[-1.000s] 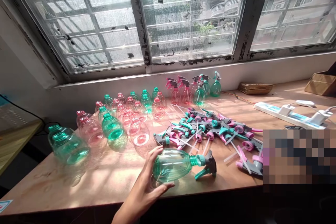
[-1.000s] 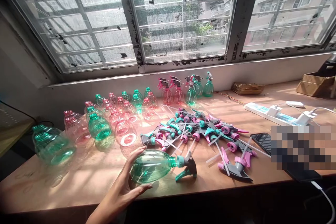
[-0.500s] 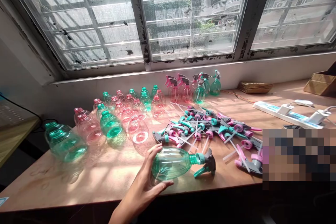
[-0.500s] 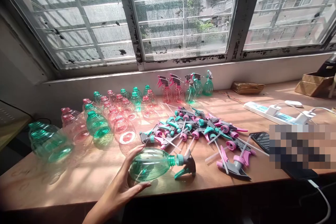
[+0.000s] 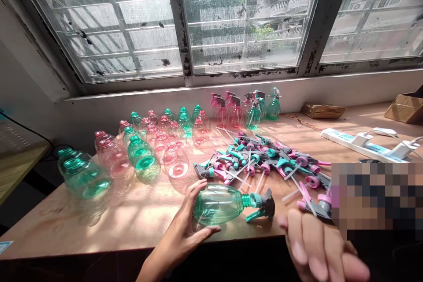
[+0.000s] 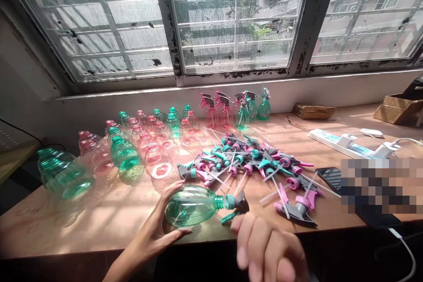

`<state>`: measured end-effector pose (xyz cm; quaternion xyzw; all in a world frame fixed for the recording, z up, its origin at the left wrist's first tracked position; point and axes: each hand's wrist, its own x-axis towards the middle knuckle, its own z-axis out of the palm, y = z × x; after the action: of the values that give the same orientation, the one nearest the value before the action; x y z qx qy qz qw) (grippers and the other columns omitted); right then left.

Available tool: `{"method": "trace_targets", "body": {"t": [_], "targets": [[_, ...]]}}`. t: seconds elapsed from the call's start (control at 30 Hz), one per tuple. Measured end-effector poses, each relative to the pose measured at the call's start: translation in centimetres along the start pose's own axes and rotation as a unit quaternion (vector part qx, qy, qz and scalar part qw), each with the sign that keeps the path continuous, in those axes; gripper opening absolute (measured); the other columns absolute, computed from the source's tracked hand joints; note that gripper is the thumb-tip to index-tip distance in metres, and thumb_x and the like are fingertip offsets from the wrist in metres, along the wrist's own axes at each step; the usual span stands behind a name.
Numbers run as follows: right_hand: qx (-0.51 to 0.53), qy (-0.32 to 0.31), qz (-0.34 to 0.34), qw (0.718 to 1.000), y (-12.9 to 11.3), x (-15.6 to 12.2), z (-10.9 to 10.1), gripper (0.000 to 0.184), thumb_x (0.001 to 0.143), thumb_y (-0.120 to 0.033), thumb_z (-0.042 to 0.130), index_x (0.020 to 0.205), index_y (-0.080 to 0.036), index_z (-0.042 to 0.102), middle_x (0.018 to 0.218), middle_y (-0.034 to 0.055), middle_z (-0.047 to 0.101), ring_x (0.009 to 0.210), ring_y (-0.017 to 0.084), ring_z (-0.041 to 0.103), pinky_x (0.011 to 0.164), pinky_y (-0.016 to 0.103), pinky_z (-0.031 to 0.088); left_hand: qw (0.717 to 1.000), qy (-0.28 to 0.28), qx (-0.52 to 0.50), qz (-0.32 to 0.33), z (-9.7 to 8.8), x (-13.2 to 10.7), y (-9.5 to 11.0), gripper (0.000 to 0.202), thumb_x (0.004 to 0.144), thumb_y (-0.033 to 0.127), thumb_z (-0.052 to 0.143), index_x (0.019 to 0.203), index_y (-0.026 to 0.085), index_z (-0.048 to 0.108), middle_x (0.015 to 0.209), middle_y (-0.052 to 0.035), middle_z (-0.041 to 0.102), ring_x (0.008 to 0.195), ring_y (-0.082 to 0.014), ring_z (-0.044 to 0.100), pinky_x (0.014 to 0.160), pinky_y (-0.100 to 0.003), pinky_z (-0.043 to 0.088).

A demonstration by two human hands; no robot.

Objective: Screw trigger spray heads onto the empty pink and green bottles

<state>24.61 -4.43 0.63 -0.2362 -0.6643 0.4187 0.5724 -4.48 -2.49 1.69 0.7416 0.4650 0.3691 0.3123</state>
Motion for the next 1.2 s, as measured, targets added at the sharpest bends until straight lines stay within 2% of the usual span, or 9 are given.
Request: {"method": "trace_targets", "body": {"t": [0.07, 0.1, 0.23, 0.33, 0.47, 0.63, 0.9, 1.03, 1.2], "targets": [[0.057, 0.154, -0.039, 0.986, 0.4, 0.8, -2.1, 0.042, 0.109, -0.058, 0.042, 0.081, -0.035, 0.062, 0.089, 0.0008, 0.068, 0.101, 0.030, 0.068, 0.108, 0.053, 0.051, 1.000, 0.003, -0.003, -0.003, 0.0, 0.0, 0.0, 0.084, 0.091, 0.030, 0.081, 0.159, 0.042, 0.033, 0.171, -0.0069, 0.034, 0.161, -0.0383, 0.029, 0.132, -0.056, 0.027], [0.027, 0.169, -0.013, 0.985, 0.8, 1.3, -2.9, 0.036, 0.104, -0.063, 0.054, 0.086, -0.034, 0.065, 0.106, 0.0026, 0.071, 0.115, 0.031, 0.065, 0.113, 0.050, 0.047, 1.000, 0.004, -0.003, -0.004, 0.0, 0.1, -0.1, 0.084, 0.091, 0.030, 0.081, 0.160, 0.041, 0.033, 0.171, -0.0078, 0.034, 0.160, -0.0387, 0.030, 0.132, -0.057, 0.027], [-0.112, 0.064, 0.162, 0.978, 2.6, 2.8, -3.7, 0.062, 0.083, -0.057, 0.087, 0.134, -0.033, 0.062, 0.141, 0.0097, 0.067, 0.135, 0.039, 0.061, 0.117, 0.057, 0.047, 1.000, -0.002, 0.006, -0.009, 0.0, 0.1, -0.5, 0.085, 0.092, 0.032, 0.081, 0.160, 0.042, 0.031, 0.171, -0.0076, 0.032, 0.161, -0.0379, 0.029, 0.133, -0.057, 0.026], [-0.049, -0.003, 0.249, 0.967, 3.6, 3.3, -2.9, 0.040, 0.088, -0.050, 0.083, 0.118, -0.026, 0.070, 0.116, 0.0079, 0.079, 0.107, 0.033, 0.079, 0.094, 0.046, 0.066, 1.000, 0.000, -0.005, -0.016, 0.1, 0.2, -0.7, 0.094, 0.091, 0.032, 0.082, 0.162, 0.045, 0.021, 0.172, -0.0066, 0.032, 0.161, -0.0362, 0.029, 0.133, -0.058, 0.026], [-0.001, 0.013, 0.242, 0.970, 3.7, 4.0, -2.0, 0.036, 0.081, -0.051, 0.088, 0.099, -0.023, 0.073, 0.093, 0.0033, 0.081, 0.095, 0.030, 0.081, 0.084, 0.038, 0.069, 0.999, 0.010, -0.017, -0.025, 0.3, 0.3, -0.8, 0.106, 0.090, 0.031, 0.083, 0.165, 0.045, 0.010, 0.175, -0.0074, 0.028, 0.163, -0.0364, 0.024, 0.134, -0.059, 0.022], [-0.014, -0.007, 0.228, 0.974, 2.6, 4.6, -1.9, 0.036, 0.082, -0.044, 0.086, 0.110, -0.023, 0.077, 0.108, 0.0055, 0.084, 0.104, 0.031, 0.079, 0.091, 0.038, 0.066, 0.999, -0.014, 0.017, -0.025, 0.1, 0.2, -0.3, 0.098, 0.093, 0.031, 0.080, 0.163, 0.046, 0.014, 0.175, -0.0055, 0.028, 0.162, -0.0368, 0.027, 0.133, -0.058, 0.026], [-0.044, -0.022, 0.267, 0.962, 2.8, 3.9, -2.2, 0.024, 0.081, -0.037, 0.085, 0.100, -0.025, 0.074, 0.091, 0.0014, 0.082, 0.090, 0.030, 0.078, 0.081, 0.036, 0.064, 0.997, -0.052, 0.051, -0.015, -0.2, -0.4, -0.2, 0.096, 0.101, 0.035, 0.067, 0.166, 0.047, -0.003, 0.180, -0.0049, 0.012, 0.165, -0.0368, 0.018, 0.133, -0.062, 0.020], [-0.014, 0.019, 0.249, 0.968, 3.7, 3.9, -2.3, 0.032, 0.079, -0.044, 0.089, 0.101, -0.024, 0.075, 0.099, 0.0035, 0.083, 0.099, 0.030, 0.077, 0.091, 0.037, 0.062, 0.998, -0.058, 0.006, -0.031, -0.2, -0.4, -0.9, 0.093, 0.101, 0.054, 0.065, 0.169, 0.042, 0.003, 0.181, -0.0063, 0.011, 0.166, -0.0370, 0.012, 0.134, -0.060, 0.013], [0.037, 0.053, 0.257, 0.964, 4.2, 3.9, -2.2, 0.041, 0.074, -0.051, 0.093, 0.100, -0.025, 0.075, 0.094, 0.0027, 0.080, 0.090, 0.027, 0.074, 0.080, 0.035, 0.062, 0.990, -0.043, -0.123, -0.047, -0.2, -0.3, -1.3, 0.074, 0.108, 0.060, 0.045, 0.169, 0.040, 0.008, 0.179, -0.0071, 0.022, 0.162, -0.0343, 0.029, 0.131, -0.053, 0.030]]}}
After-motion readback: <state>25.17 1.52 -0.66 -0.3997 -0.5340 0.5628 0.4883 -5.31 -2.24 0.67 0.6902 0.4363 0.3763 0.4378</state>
